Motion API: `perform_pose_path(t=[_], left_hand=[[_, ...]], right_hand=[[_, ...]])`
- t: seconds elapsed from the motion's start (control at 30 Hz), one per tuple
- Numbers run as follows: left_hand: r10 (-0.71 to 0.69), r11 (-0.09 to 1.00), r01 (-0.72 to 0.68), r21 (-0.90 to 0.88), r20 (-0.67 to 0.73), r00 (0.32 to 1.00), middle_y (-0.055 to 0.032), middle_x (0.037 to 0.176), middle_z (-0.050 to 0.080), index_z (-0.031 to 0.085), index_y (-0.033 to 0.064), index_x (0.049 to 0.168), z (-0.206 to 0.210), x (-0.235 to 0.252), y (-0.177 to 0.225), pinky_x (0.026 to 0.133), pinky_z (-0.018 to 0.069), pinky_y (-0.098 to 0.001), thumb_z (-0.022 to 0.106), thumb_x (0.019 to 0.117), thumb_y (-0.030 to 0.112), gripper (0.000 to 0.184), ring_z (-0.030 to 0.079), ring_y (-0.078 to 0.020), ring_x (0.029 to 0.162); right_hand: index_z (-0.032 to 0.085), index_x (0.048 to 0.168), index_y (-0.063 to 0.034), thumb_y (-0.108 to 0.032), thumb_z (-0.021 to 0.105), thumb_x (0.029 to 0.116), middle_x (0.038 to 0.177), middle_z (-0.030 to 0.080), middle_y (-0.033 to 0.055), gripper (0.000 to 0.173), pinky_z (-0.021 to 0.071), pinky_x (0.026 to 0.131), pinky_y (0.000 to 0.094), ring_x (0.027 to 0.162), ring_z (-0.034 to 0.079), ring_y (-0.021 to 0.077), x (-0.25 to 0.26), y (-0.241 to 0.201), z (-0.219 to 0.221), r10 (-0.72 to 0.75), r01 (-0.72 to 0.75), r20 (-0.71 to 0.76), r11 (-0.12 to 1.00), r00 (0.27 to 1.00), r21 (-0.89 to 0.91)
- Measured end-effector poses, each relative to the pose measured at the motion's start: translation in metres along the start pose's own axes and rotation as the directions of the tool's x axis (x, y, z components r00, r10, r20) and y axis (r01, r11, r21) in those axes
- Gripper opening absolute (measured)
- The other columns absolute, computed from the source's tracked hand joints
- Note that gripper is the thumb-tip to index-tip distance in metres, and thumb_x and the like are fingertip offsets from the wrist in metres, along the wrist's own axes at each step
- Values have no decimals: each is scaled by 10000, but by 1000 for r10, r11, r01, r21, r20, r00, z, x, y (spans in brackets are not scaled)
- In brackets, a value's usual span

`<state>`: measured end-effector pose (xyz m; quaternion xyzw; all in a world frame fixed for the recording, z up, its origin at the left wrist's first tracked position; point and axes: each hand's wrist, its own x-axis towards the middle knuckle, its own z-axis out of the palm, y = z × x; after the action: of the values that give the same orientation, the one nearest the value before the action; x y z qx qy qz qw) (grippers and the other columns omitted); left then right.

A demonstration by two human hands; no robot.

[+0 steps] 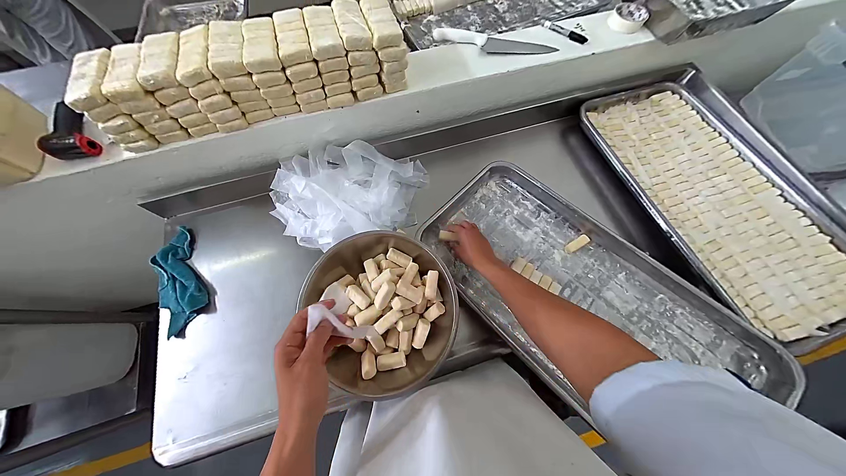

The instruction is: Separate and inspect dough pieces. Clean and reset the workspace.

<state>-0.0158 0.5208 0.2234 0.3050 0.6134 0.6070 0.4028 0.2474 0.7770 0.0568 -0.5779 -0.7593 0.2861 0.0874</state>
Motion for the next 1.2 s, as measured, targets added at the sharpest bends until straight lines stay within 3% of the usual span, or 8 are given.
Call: perform_pose_path(t=[0.17,0.33,0.5,0.6,0.73,0.87,1.03,1.2], left_hand=[[199,979,-201,-25,-70,978,53,953,740,594,76,1206,-6,21,26,773,625,-282,427,999,47,268,722,-93,832],[390,920,-391,34,45,920,25,1170,677,492,86,1352,6,126,36,868,604,-338,533,999,110,356,689,-118,994],[-54,896,-16,443,146,988,-247,1638,211,-68,138,1640,59,186,43,991,521,-529,679,917,170,1040,459,-363,1374],[-90,868,-8,497,173,981,-251,1650,193,31,163,1649,75,174,36,982,523,-563,646,964,160,921,484,-413,1355],[-100,917,-43,397,332,938,-168,1511,474,241,131,1601,96,118,11,918,583,-451,562,999,140,682,645,-270,1180],[-246,952,111,284,498,832,-138,1375,609,300,86,1568,111,63,-18,924,591,-471,493,1009,105,591,680,-271,1125],[-311,946,308,101,553,773,-137,1372,614,350,90,1558,107,20,-22,966,580,-480,499,1012,314,609,663,-289,1170],[-233,971,209,119,255,938,-99,1065,700,535,58,1406,67,14,-22,781,600,-332,550,1017,139,398,699,-165,878]], right_hand=[[640,1306,7,-118,657,962,1251,644,209,366,562,936,477,1088,664,311,-79,-78,-41,-72,76,-27,884,997,461],[604,1412,-74,-120,660,968,1341,632,156,450,490,1076,500,1259,599,284,-112,-70,-55,-233,193,88,925,968,329],[505,1511,-115,-209,817,831,1539,431,263,755,338,1107,704,1430,389,474,-110,40,-71,134,-128,90,990,987,-61],[414,1577,-208,-340,890,772,1619,296,271,944,273,1105,767,1488,271,504,-120,79,-60,250,-217,168,957,954,-193],[607,1396,-213,-394,882,757,1437,514,215,719,451,962,665,1315,483,452,-127,101,-48,264,-252,70,957,962,-146],[600,1374,-90,-257,879,791,1322,564,265,668,495,966,595,1198,569,410,-129,82,-67,343,-345,77,853,936,392],[632,1372,-120,-267,914,714,1319,590,160,732,528,966,509,1202,577,302,-147,-71,-93,-78,74,-12,873,997,483],[557,1475,-146,-278,904,771,1410,533,163,796,471,1048,516,1305,504,325,-134,-156,-76,-440,331,187,842,879,426]])
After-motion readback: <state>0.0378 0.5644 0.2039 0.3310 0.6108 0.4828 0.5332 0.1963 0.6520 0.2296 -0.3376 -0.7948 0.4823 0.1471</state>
